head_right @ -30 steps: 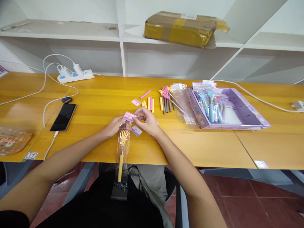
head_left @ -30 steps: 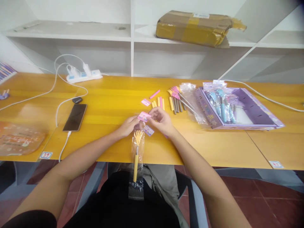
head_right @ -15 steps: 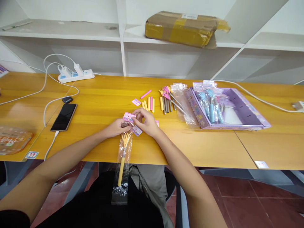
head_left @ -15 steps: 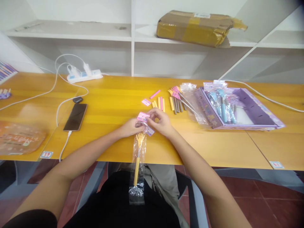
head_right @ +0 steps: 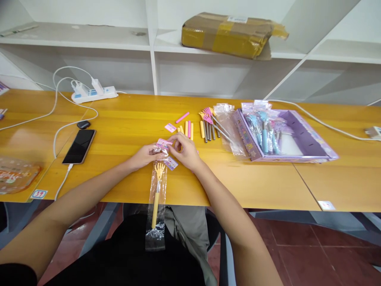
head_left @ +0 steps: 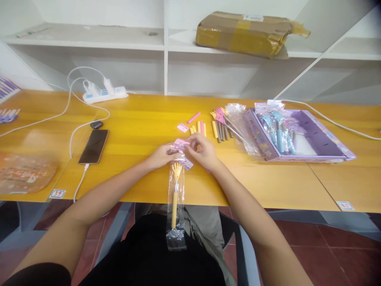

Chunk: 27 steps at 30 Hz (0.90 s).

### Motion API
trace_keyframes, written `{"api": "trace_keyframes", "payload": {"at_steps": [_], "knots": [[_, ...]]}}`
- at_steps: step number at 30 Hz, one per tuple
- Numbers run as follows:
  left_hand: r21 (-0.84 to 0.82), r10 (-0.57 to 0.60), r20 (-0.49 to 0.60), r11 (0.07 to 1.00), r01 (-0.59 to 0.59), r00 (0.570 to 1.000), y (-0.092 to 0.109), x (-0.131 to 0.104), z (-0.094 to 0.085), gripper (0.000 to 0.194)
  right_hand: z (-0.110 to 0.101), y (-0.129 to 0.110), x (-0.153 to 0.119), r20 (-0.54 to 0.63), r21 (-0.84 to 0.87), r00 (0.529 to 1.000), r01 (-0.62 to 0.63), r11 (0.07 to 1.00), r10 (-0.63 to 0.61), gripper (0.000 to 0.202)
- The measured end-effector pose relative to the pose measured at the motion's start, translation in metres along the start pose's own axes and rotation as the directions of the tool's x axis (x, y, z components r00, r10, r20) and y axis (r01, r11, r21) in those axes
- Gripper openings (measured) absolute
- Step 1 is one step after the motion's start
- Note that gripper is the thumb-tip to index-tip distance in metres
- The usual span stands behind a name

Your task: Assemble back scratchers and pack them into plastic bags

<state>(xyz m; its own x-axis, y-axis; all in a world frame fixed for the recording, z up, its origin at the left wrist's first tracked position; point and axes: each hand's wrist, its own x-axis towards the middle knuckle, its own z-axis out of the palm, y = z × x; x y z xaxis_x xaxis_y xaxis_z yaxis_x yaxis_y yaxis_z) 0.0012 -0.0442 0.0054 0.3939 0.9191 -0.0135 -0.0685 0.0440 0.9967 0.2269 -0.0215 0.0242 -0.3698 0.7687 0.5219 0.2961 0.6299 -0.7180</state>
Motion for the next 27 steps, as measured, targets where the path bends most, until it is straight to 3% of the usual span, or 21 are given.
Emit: {"api": "trace_keyframes", "payload": {"at_steps": [7, 27], "knots": [[-0.093, -0.001, -0.11, 0.996, -0.009, 0.994, 0.0002, -0.0008, 0.0013, 0.042, -0.0012, 0.0048, 0.0002, 0.01, -0.051, 1.0, 0.026, 0.998, -0.025, 0.009], [-0.163, 0.021, -0.183, 0.985, -0.051, 0.983, -0.0077, 0.0008, -0.0006, 0.045, -0.0044, 0.0049, 0.001, 0.027, -0.073, 0.999, 0.021, 0.997, -0.019, 0.01]]}}
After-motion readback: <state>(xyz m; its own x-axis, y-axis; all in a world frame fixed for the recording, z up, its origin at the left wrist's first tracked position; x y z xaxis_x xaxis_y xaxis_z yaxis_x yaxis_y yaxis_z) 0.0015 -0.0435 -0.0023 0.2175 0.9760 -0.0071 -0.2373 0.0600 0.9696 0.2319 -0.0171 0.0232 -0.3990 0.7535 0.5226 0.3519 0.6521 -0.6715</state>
